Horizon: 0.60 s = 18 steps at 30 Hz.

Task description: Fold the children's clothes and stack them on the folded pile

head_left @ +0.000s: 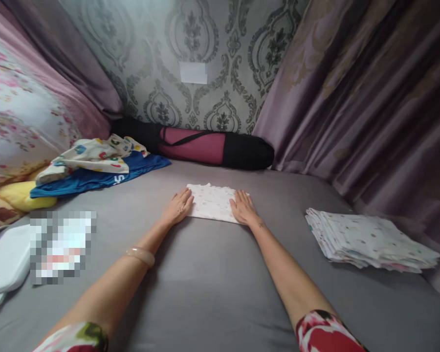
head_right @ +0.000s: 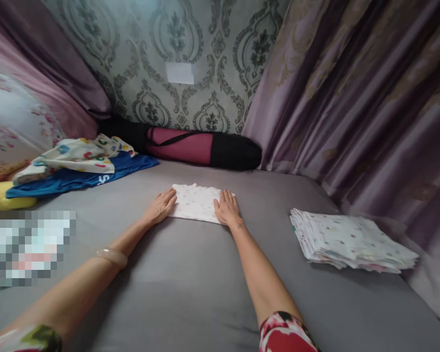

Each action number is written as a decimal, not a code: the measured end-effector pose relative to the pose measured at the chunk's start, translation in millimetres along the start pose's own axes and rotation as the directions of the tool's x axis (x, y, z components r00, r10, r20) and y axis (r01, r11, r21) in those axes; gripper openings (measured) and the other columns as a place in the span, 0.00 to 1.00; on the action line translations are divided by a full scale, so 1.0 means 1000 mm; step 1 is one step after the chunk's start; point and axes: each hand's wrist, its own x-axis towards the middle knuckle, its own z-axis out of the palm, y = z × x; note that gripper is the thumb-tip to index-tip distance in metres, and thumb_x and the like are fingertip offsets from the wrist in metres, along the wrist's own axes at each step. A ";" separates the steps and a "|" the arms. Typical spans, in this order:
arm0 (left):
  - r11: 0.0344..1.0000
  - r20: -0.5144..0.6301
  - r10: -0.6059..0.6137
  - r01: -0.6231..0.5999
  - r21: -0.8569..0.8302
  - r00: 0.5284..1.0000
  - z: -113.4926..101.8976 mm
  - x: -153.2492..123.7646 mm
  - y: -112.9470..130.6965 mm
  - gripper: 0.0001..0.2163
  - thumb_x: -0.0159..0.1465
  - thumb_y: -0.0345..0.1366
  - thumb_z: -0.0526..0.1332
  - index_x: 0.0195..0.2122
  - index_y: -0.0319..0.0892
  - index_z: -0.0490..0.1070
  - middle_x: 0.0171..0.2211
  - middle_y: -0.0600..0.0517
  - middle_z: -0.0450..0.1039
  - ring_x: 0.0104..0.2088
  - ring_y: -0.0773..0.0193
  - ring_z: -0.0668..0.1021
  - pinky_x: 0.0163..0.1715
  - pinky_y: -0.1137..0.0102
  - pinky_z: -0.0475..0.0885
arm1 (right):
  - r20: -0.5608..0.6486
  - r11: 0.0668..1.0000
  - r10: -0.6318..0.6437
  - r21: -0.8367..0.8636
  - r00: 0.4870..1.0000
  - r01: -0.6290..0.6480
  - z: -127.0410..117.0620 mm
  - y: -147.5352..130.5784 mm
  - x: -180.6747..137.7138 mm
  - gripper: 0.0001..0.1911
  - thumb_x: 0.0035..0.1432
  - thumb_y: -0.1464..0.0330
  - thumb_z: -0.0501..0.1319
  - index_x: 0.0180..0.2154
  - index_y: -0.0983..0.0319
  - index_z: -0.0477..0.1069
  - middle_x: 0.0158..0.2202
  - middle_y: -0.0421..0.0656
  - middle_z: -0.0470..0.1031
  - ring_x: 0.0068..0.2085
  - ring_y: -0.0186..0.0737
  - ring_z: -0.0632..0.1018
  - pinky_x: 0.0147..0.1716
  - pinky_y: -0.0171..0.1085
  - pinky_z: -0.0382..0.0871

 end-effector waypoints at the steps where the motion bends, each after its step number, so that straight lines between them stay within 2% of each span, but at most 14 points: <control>1: 1.000 -0.023 -0.001 0.001 -0.018 1.000 0.001 0.000 -0.001 0.26 0.69 0.44 0.40 0.63 0.35 0.58 0.65 0.42 0.56 0.65 0.57 0.58 0.64 0.57 0.50 | -0.010 1.000 -0.004 -0.004 1.000 0.004 -0.003 -0.004 0.001 0.33 0.68 0.58 0.38 0.66 0.72 0.48 0.69 0.53 0.45 0.69 0.47 0.46 0.65 0.44 0.36; 4: 0.998 -0.089 0.002 -0.007 -0.062 0.996 0.002 0.002 -0.005 0.25 0.69 0.42 0.41 0.61 0.35 0.61 0.63 0.42 0.59 0.64 0.58 0.61 0.64 0.61 0.54 | -0.070 0.998 -0.070 -0.011 0.995 0.069 -0.006 -0.022 0.003 0.31 0.68 0.58 0.38 0.66 0.68 0.49 0.69 0.51 0.43 0.69 0.47 0.44 0.65 0.47 0.34; 7: 0.996 -0.119 0.014 -0.024 -0.083 0.993 0.003 0.002 -0.006 0.24 0.69 0.41 0.41 0.60 0.34 0.62 0.62 0.42 0.62 0.63 0.57 0.63 0.63 0.61 0.55 | -0.041 0.991 -0.132 0.010 0.990 0.132 0.000 -0.035 0.003 0.31 0.69 0.58 0.38 0.66 0.66 0.50 0.69 0.49 0.44 0.69 0.46 0.45 0.65 0.46 0.36; 10: 0.995 -0.115 0.001 -0.013 -0.099 0.993 0.003 0.002 -0.005 0.23 0.68 0.40 0.42 0.59 0.34 0.64 0.61 0.42 0.63 0.63 0.56 0.62 0.64 0.59 0.55 | -0.013 0.992 -0.129 0.008 0.991 0.130 0.005 -0.037 0.003 0.31 0.69 0.58 0.38 0.66 0.66 0.50 0.69 0.48 0.45 0.69 0.45 0.45 0.65 0.46 0.36; 14: 0.983 -0.127 -0.054 0.031 -0.179 0.990 0.001 0.003 -0.004 0.24 0.68 0.39 0.43 0.59 0.33 0.64 0.61 0.40 0.63 0.64 0.55 0.62 0.64 0.59 0.55 | 0.032 0.994 -0.105 -0.006 0.994 0.106 0.001 -0.040 0.007 0.30 0.68 0.59 0.39 0.66 0.66 0.50 0.69 0.49 0.45 0.69 0.46 0.46 0.64 0.47 0.36; 18: 0.959 -0.183 -0.100 0.046 -0.278 0.978 0.001 0.003 -0.007 0.22 0.67 0.39 0.45 0.58 0.37 0.65 0.59 0.42 0.67 0.60 0.55 0.67 0.62 0.59 0.59 | -0.010 0.992 -0.120 0.030 0.993 0.120 0.000 -0.060 0.014 0.31 0.69 0.59 0.38 0.66 0.68 0.51 0.69 0.51 0.46 0.69 0.47 0.45 0.64 0.47 0.35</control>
